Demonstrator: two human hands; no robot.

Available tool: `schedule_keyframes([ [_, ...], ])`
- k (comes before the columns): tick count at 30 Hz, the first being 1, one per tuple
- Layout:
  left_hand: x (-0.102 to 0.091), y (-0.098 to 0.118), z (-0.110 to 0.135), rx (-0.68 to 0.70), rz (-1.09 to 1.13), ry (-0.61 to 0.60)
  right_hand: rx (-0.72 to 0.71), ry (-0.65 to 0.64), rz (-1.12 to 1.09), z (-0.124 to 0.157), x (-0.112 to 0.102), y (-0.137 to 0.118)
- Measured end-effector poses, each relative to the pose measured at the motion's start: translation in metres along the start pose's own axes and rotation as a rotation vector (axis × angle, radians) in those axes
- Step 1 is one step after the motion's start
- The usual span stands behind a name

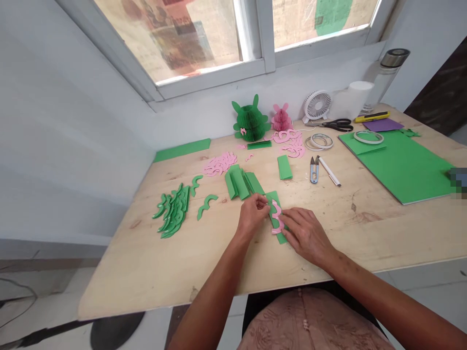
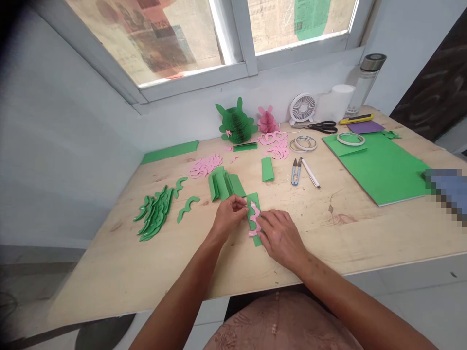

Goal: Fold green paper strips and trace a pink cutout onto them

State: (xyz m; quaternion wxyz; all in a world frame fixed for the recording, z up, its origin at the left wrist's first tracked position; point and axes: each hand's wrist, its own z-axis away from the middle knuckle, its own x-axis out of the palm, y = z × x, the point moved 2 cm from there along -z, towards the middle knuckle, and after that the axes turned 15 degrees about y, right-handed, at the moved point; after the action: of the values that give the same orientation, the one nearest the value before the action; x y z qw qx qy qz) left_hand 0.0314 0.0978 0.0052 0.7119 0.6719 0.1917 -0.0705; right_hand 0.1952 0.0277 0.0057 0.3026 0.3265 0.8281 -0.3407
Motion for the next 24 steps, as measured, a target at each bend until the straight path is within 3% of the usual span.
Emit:
schedule_keyframes([
  [14,-0.002,0.023,0.032,-0.310,0.445,-0.001,0.245,0.014,-0.172,-0.007,-0.003,0.000],
  [20,-0.004,0.030,0.042,-0.372,0.553,-0.056,0.509,-0.014,-0.530,-0.004,0.000,-0.001],
  [24,-0.004,0.032,0.050,-0.293,0.592,-0.036,0.724,-0.011,-0.781,-0.005,0.002,-0.004],
])
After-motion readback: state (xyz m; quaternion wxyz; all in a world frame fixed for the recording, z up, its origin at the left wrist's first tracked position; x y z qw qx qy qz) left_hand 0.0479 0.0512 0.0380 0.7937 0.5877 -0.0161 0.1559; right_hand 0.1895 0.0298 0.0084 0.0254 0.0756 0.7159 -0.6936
